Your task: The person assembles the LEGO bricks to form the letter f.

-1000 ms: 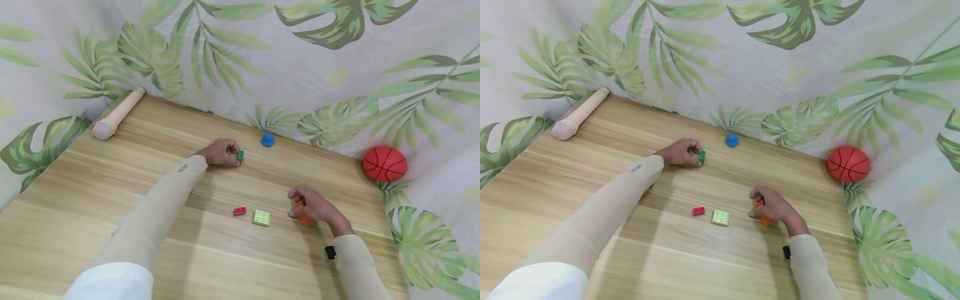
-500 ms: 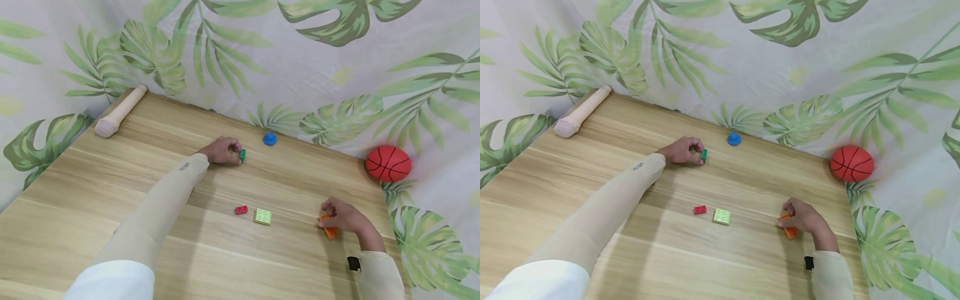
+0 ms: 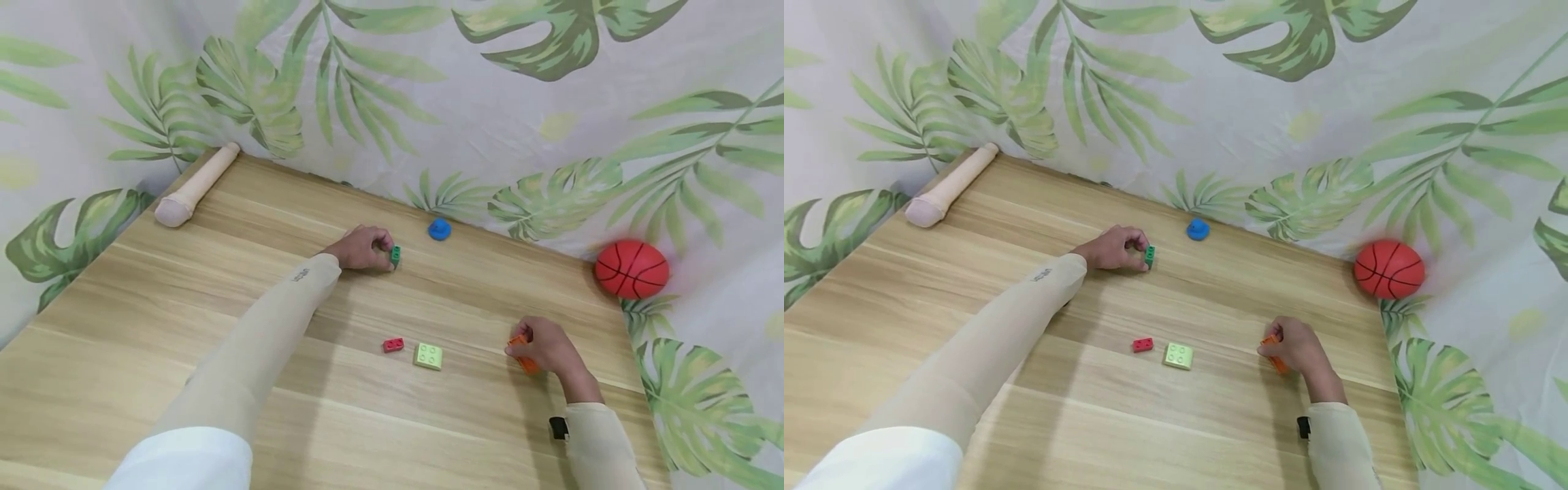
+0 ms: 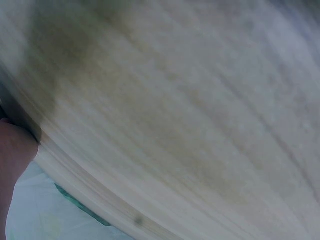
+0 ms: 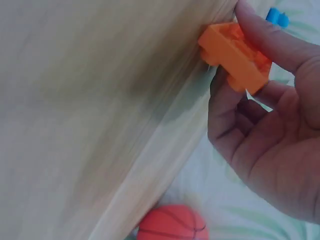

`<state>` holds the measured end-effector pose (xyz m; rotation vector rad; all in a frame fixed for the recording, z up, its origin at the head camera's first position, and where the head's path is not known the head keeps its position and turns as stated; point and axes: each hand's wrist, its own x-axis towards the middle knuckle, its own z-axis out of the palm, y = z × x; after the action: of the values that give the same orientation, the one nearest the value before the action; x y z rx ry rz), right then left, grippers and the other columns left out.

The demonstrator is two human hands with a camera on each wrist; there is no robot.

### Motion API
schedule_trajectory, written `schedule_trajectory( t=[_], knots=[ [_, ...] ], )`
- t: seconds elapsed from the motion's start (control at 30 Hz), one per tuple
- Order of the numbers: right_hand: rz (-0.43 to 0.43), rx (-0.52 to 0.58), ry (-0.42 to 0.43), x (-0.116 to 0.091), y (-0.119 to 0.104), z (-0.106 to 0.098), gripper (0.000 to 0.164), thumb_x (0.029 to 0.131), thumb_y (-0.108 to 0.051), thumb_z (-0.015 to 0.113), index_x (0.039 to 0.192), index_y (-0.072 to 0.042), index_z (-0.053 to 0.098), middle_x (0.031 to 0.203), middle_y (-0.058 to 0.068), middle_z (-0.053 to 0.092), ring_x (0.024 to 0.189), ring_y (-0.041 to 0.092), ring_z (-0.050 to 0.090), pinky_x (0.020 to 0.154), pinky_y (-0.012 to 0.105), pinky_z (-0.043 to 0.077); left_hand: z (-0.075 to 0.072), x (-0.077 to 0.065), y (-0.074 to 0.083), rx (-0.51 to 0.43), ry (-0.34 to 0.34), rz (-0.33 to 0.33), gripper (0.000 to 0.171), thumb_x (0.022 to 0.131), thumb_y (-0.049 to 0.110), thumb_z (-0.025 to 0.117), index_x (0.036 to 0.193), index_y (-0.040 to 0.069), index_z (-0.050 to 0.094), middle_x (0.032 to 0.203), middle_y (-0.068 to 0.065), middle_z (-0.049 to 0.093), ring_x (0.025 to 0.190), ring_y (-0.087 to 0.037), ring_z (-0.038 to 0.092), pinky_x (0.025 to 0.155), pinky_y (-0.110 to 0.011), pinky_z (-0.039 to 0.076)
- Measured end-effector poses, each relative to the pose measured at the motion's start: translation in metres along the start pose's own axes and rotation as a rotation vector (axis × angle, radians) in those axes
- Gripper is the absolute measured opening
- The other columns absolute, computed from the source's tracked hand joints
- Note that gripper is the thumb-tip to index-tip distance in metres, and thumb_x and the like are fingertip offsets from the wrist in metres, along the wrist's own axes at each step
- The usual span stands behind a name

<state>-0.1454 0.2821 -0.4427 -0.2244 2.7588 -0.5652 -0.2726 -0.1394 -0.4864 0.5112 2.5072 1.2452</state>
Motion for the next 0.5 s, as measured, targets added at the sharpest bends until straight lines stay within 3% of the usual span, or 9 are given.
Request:
schedule_trajectory(
  t=[0.13,0.27,0.37,0.5],
  knots=[
    [-0.024,-0.014,0.038,0.010,-0.014,0.006,0.023,0.091,-0.023,0.087,0.095,-0.007,0.071,0.080,0.004,0.060,0.075,0.018,0.050,0.069,0.033,0.040,0.002,-0.001,0.000,-0.012,0.000,0.001,0.033,0.087,0.021,0.088,0.112,0.011,0.069,0.119,-0.006,0.071,0.117,-0.023,0.056,0.110,-0.042,0.044],
    [-0.045,0.001,0.060,0.018,-0.027,0.010,0.020,0.096,-0.019,0.083,0.110,-0.006,0.078,0.095,0.009,0.075,0.085,0.021,0.064,0.076,0.037,0.052,0.003,-0.001,0.001,-0.018,-0.003,0.005,0.033,0.087,0.021,0.088,0.112,0.011,0.069,0.120,-0.006,0.070,0.118,-0.023,0.056,0.111,-0.043,0.043],
    [-0.057,0.037,0.062,0.023,-0.036,0.012,0.021,0.097,-0.014,0.080,0.116,-0.004,0.077,0.104,0.014,0.077,0.093,0.026,0.071,0.082,0.042,0.058,0.002,-0.002,0.001,-0.016,0.000,0.006,0.033,0.087,0.022,0.088,0.112,0.011,0.069,0.119,-0.006,0.070,0.117,-0.023,0.056,0.111,-0.043,0.043],
    [-0.060,0.066,0.087,0.029,-0.045,0.017,0.020,0.095,-0.008,0.081,0.112,-0.002,0.073,0.104,0.016,0.076,0.093,0.027,0.070,0.084,0.043,0.059,0.000,-0.004,0.001,0.001,0.014,0.005,0.034,0.086,0.023,0.088,0.111,0.012,0.069,0.118,-0.006,0.070,0.116,-0.023,0.055,0.109,-0.043,0.042]
  ],
)
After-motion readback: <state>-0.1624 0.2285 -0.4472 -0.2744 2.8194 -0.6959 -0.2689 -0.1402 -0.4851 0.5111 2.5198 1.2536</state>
